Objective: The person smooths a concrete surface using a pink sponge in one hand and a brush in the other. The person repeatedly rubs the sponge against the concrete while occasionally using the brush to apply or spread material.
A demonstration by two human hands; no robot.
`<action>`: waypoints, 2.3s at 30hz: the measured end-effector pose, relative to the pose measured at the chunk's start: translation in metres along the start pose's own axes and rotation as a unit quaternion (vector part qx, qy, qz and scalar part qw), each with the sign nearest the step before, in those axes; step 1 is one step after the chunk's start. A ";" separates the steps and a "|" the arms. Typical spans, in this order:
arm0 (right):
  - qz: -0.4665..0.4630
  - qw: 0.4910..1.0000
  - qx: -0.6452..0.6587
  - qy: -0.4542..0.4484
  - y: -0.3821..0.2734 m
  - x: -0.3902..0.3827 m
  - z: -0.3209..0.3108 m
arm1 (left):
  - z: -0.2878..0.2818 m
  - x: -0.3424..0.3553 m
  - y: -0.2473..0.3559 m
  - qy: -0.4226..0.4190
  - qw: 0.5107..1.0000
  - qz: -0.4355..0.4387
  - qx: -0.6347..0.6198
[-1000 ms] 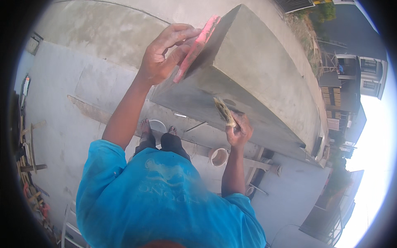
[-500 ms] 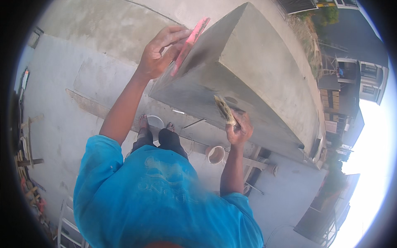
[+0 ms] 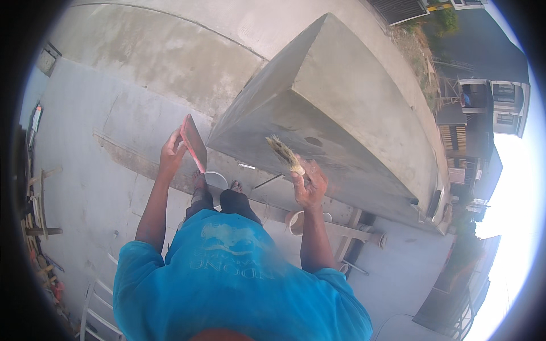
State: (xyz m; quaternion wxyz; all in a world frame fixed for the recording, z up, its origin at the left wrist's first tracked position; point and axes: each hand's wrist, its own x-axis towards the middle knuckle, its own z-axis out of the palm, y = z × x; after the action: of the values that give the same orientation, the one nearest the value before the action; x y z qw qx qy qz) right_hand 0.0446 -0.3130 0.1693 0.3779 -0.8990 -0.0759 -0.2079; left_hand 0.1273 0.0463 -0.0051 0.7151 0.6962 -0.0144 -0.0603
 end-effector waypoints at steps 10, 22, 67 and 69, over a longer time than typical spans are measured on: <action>0.263 0.859 0.409 -0.159 -0.076 -0.006 0.153 | 0.043 -0.087 0.072 -0.103 0.788 0.010 -0.606; 0.223 0.739 0.519 -0.367 -0.059 -0.013 0.110 | 0.001 -0.096 0.097 -0.108 0.917 0.193 -0.333; -0.176 0.887 -0.345 -0.251 -0.099 0.365 -0.063 | -0.015 -0.126 0.066 0.136 0.980 -0.102 0.105; -0.197 0.887 -0.316 -0.273 -0.090 0.364 -0.067 | -0.013 -0.122 0.065 0.125 0.980 -0.114 0.107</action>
State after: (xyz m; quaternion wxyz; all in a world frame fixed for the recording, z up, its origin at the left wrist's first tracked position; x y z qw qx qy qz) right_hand 0.3256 -0.3044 0.4267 -0.0105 -0.9587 -0.2818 -0.0378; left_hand 0.0117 0.0741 0.0666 0.6211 0.7679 0.1476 -0.0519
